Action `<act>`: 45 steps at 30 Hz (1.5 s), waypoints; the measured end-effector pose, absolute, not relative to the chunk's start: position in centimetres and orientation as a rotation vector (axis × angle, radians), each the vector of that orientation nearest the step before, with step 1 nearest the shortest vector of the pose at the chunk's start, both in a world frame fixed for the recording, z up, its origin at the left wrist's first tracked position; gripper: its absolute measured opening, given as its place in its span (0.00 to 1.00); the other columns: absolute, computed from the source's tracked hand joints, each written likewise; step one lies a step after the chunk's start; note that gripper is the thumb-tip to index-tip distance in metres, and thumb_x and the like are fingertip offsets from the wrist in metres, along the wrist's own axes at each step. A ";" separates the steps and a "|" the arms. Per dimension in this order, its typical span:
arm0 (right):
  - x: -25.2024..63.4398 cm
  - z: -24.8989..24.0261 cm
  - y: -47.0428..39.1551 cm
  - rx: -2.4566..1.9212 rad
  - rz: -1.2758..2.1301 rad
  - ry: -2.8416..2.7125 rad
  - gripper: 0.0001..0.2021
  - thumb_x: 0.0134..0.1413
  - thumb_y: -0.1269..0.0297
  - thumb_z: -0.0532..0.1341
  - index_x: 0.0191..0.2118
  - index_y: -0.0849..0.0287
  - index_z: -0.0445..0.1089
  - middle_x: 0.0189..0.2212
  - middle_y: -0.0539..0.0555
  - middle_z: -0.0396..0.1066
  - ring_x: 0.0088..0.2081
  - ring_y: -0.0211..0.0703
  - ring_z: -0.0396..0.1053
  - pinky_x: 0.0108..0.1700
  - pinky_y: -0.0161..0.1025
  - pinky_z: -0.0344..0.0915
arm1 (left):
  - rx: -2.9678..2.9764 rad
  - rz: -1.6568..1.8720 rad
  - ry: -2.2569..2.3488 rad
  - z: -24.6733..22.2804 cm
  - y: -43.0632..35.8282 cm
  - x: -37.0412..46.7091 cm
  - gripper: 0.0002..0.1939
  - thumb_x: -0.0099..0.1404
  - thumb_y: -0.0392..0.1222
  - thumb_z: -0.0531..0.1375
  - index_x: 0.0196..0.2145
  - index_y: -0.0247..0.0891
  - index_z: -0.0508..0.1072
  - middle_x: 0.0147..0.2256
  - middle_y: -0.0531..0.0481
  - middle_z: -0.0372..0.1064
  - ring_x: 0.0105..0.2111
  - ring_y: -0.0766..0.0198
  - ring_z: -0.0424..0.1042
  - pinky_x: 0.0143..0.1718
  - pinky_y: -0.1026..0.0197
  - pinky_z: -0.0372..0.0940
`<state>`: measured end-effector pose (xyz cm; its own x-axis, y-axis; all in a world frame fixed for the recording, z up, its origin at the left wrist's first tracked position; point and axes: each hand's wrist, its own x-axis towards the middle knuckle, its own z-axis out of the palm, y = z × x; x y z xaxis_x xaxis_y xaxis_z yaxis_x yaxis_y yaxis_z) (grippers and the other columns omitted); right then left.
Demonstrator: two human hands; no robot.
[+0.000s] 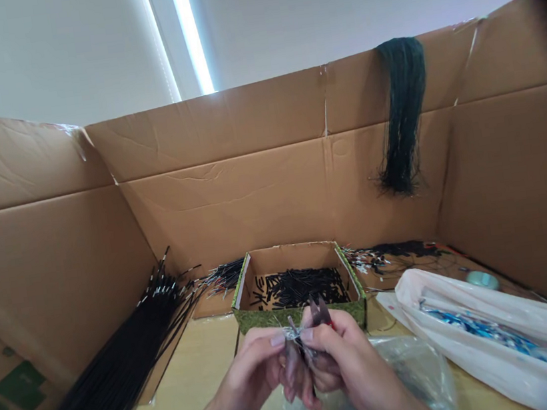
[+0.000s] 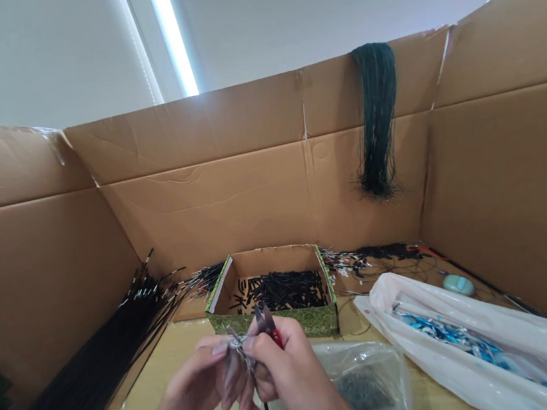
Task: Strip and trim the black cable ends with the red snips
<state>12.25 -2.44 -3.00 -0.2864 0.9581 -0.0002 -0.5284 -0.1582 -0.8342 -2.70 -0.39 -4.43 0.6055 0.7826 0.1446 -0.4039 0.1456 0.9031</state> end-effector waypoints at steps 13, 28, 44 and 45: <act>13.2 -2.3 -2.6 -0.687 1.820 -0.986 0.13 0.42 0.61 0.68 0.28 0.56 0.62 0.14 0.38 0.50 0.16 0.28 0.40 0.19 0.31 0.38 | 1.046 0.688 0.205 -4.7 -0.3 -3.1 0.25 0.64 0.49 0.62 0.13 0.36 0.64 0.08 0.56 0.53 0.08 0.69 0.61 0.09 0.71 0.53; 13.2 -2.6 -2.2 -0.772 1.484 -1.234 0.19 0.53 0.48 0.65 0.25 0.56 0.60 0.16 0.40 0.51 0.16 0.30 0.50 0.18 0.29 0.50 | 1.285 1.014 0.647 -4.6 -2.4 -1.5 0.27 0.69 0.61 0.57 0.25 0.33 0.72 0.22 0.50 0.66 0.21 0.65 0.70 0.22 0.66 0.71; 12.3 -2.6 -2.6 -0.659 1.546 -0.961 0.20 0.48 0.48 0.69 0.28 0.55 0.60 0.14 0.37 0.49 0.15 0.29 0.43 0.14 0.28 0.52 | 1.088 1.198 0.642 -5.3 -2.5 0.1 0.30 0.66 0.63 0.59 0.17 0.36 0.65 0.16 0.55 0.57 0.18 0.68 0.63 0.25 0.65 0.67; 12.4 -2.5 -2.7 -0.656 1.546 -1.004 0.21 0.48 0.47 0.69 0.27 0.56 0.60 0.14 0.37 0.50 0.15 0.29 0.44 0.14 0.28 0.52 | 1.098 1.167 0.619 -5.4 -2.3 -0.1 0.32 0.68 0.64 0.56 0.17 0.36 0.64 0.15 0.55 0.56 0.17 0.67 0.63 0.23 0.65 0.66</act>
<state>12.41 -2.68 -2.50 -0.2217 0.9689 0.1104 -0.4953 -0.0144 -0.8686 -0.11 -2.28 -5.42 0.3220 0.9361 0.1415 -0.4083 0.0025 0.9129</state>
